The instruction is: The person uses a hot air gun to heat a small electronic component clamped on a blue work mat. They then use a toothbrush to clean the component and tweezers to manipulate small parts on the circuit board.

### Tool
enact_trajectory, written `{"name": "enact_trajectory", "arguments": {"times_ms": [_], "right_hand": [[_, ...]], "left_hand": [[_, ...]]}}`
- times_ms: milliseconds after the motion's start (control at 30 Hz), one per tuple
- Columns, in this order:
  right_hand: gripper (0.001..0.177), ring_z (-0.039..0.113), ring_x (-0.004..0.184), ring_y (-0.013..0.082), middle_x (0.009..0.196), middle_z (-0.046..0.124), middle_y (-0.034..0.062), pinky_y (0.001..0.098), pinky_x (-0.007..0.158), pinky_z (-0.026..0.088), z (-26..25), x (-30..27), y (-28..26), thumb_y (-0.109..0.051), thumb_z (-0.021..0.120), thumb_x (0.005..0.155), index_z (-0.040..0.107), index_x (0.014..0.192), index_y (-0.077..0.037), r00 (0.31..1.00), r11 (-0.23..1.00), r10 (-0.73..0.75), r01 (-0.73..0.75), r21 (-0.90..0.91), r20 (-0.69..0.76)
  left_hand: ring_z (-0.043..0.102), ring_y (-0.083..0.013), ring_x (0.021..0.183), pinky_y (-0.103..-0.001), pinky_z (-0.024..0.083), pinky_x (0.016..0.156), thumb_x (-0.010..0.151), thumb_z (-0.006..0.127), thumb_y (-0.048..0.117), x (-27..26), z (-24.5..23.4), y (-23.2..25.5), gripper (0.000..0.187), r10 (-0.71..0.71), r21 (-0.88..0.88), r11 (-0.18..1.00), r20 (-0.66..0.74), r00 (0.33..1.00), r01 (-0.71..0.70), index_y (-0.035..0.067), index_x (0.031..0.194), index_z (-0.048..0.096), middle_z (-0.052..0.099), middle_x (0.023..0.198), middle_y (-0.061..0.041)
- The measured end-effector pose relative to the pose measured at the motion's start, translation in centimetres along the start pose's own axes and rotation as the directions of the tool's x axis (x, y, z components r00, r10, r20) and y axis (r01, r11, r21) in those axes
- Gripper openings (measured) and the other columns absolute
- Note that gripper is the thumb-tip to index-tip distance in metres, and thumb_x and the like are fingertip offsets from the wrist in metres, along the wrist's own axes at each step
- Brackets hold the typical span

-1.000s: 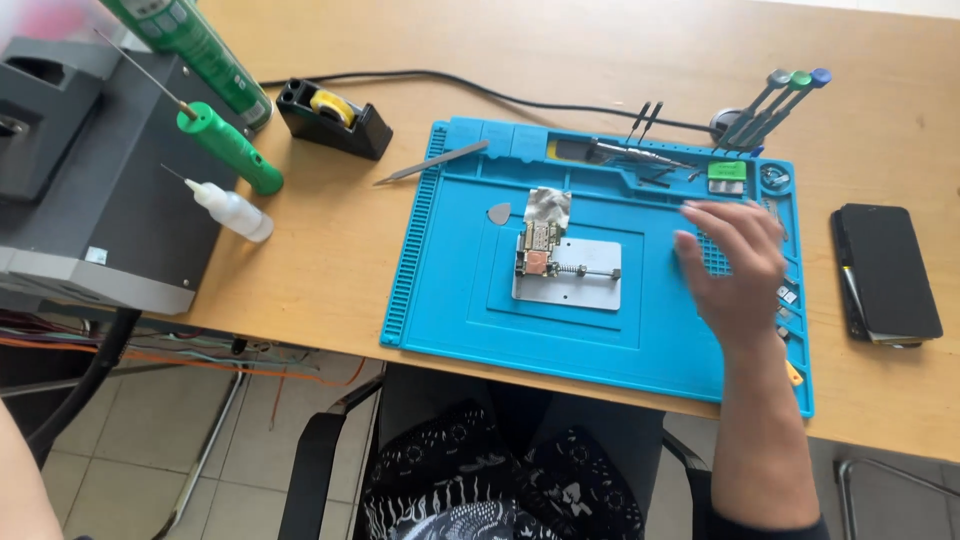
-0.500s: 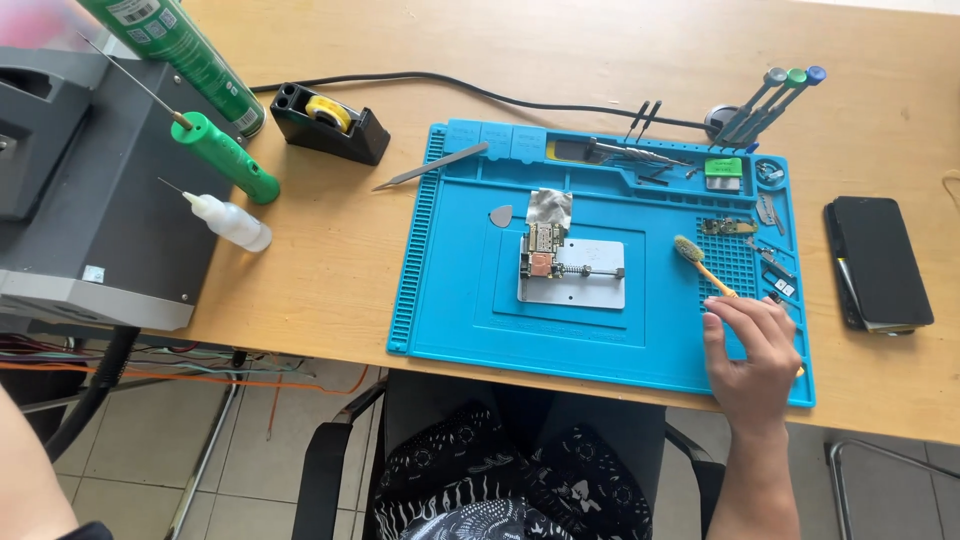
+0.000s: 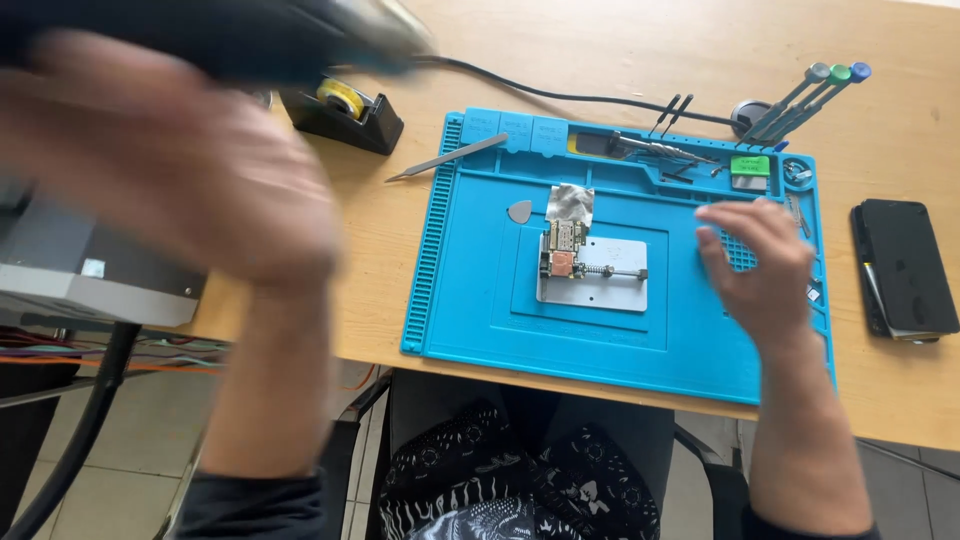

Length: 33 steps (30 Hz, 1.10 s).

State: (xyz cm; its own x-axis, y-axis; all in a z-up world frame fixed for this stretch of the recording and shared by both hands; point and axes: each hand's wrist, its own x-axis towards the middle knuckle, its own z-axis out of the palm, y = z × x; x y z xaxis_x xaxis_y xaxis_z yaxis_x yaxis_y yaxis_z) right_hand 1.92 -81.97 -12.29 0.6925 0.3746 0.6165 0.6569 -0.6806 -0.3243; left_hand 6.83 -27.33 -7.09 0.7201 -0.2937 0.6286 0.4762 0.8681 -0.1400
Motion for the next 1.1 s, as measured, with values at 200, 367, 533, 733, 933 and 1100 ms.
{"name": "enact_trajectory", "arguments": {"times_ms": [200,367,533,733,933,1100], "right_hand": [[0.010,0.071,0.100,0.0273,0.106,0.073,0.0127,0.0393,0.088,0.053,-5.6,-2.9,0.3,-0.005,0.071,0.114,0.076,0.119,0.002,0.992,0.978,0.112,-0.101,-0.181,0.049],[0.034,0.068,0.105,0.0288,0.115,0.069,0.0121,0.0430,0.097,0.055,-5.1,-9.9,0.3,-0.021,0.077,0.094,0.077,0.125,-0.007,0.919,0.873,0.345,-0.240,-0.423,0.190],[0.038,0.063,0.106,0.0313,0.115,0.064,0.0134,0.0463,0.086,0.056,-4.0,-11.0,0.7,-0.017,0.075,0.098,0.072,0.134,-0.004,0.882,0.824,0.442,-0.326,-0.464,0.165],[0.022,0.061,0.108,0.0360,0.120,0.063,0.0229,0.0455,0.087,0.057,-3.5,-10.8,1.1,-0.005,0.068,0.106,0.069,0.124,0.007,0.882,0.835,0.457,-0.378,-0.399,0.120],[0.006,0.065,0.093,0.0366,0.105,0.063,0.0276,0.0429,0.087,0.054,-1.9,-2.9,1.6,0.007,0.050,0.123,0.049,0.128,0.009,0.952,0.952,0.296,-0.287,0.106,-0.083],[0.016,0.068,0.077,0.0247,0.097,0.063,0.0181,0.0326,0.062,0.056,5.2,4.7,5.0,-0.004,0.057,0.116,0.049,0.128,0.003,0.986,0.935,0.168,-0.159,0.316,-0.001]], "left_hand": [[0.063,-0.0421,0.120,-0.057,0.063,0.110,0.121,0.054,0.024,4.2,-6.3,-19.3,0.082,0.304,0.914,-0.317,0.350,0.886,-0.252,0.046,0.166,-0.012,0.061,0.145,-0.037],[0.057,-0.0353,0.119,-0.051,0.054,0.106,0.120,0.042,0.013,3.8,-9.5,-19.5,0.079,0.084,0.898,-0.385,0.262,0.961,-0.211,0.041,0.165,-0.017,0.053,0.133,-0.028],[0.063,-0.0392,0.106,-0.057,0.065,0.100,0.113,0.049,0.007,4.2,-8.0,-19.8,0.095,0.092,0.935,-0.313,0.206,0.974,-0.168,0.057,0.157,-0.020,0.055,0.129,-0.033],[0.079,-0.0289,0.112,-0.040,0.077,0.103,0.112,0.065,0.041,2.9,-5.5,-18.8,0.116,0.351,0.910,-0.384,-0.012,0.936,0.156,0.028,0.153,-0.043,-0.004,0.164,-0.009],[0.091,-0.0193,0.104,-0.029,0.085,0.087,0.092,0.078,0.059,6.1,-3.6,-20.5,0.140,0.560,0.929,-0.277,-0.051,0.827,0.245,0.020,0.158,-0.039,0.004,0.177,-0.006],[0.073,-0.0522,0.108,-0.070,0.072,0.113,0.115,0.063,0.013,5.2,-8.4,-20.4,0.087,0.356,0.967,-0.235,0.179,0.917,-0.097,0.056,0.161,0.003,0.059,0.126,-0.032]]}}
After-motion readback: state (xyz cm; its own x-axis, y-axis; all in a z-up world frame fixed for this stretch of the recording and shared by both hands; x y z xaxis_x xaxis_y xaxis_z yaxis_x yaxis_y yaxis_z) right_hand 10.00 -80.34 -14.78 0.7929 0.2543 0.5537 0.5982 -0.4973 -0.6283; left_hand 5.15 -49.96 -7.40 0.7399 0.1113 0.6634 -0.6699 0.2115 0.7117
